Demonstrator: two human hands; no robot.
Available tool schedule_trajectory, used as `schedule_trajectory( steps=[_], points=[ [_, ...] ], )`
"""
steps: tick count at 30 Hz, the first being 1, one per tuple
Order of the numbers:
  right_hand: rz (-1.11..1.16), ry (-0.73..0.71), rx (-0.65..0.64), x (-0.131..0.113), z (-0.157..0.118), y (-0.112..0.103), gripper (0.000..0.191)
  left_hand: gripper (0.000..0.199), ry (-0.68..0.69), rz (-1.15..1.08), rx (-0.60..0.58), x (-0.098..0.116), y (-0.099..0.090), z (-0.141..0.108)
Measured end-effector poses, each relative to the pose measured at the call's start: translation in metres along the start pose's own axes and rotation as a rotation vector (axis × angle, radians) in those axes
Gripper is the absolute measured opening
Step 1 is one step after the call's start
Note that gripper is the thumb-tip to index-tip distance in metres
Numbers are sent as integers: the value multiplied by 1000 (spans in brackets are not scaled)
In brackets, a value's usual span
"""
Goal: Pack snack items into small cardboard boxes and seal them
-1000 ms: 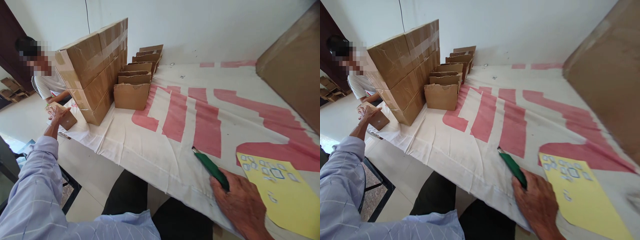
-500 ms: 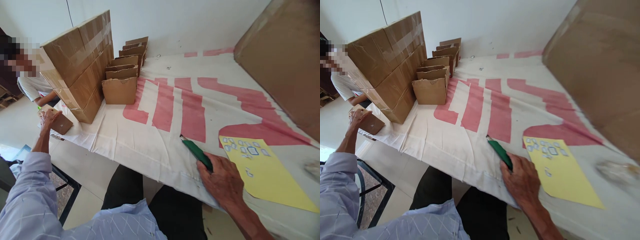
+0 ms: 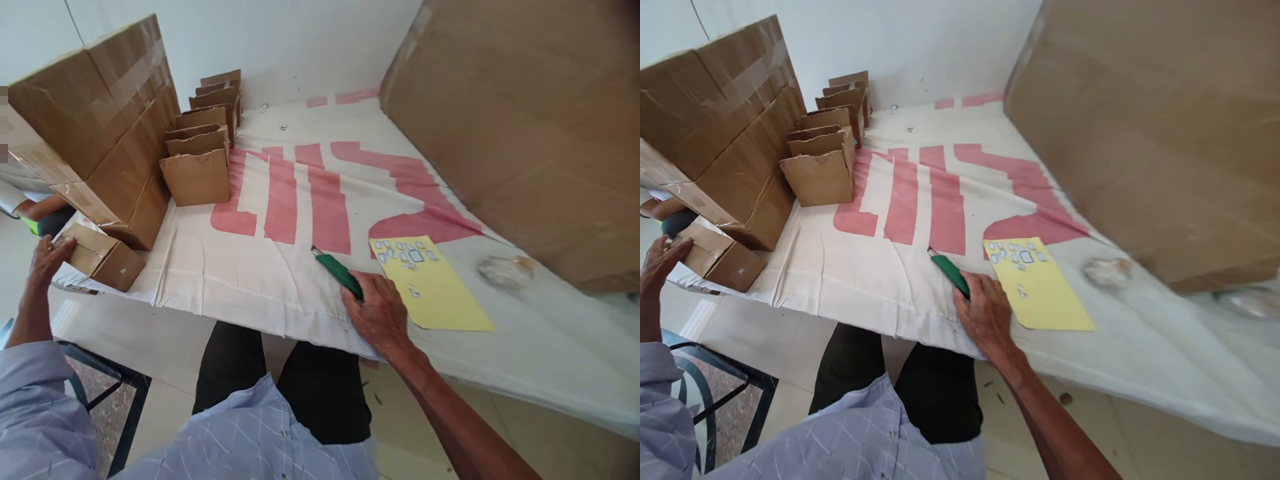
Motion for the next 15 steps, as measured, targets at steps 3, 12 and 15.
schedule_trajectory(
  steps=[3, 12, 15],
  points=[
    [12, 5, 20, 0, 2, 0, 37, 67, -60, -212, -72, -8, 13, 3],
    [25, -8, 35, 0, 2, 1, 35, 72, 82, -287, -247, 49, 51, -121],
    [21, -9, 32, 0, 2, 2, 34, 88, 244, -410, -327, 81, 69, -165]
  ],
)
Point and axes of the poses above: each hand's wrist, its own z-axis towards the middle knuckle, its own y-axis out of the palm, x = y × z, the point moved 4 cm from there along z, towards the middle knuckle, and after that the axes turned 3 degrees about -y, right-handed, at the moved point
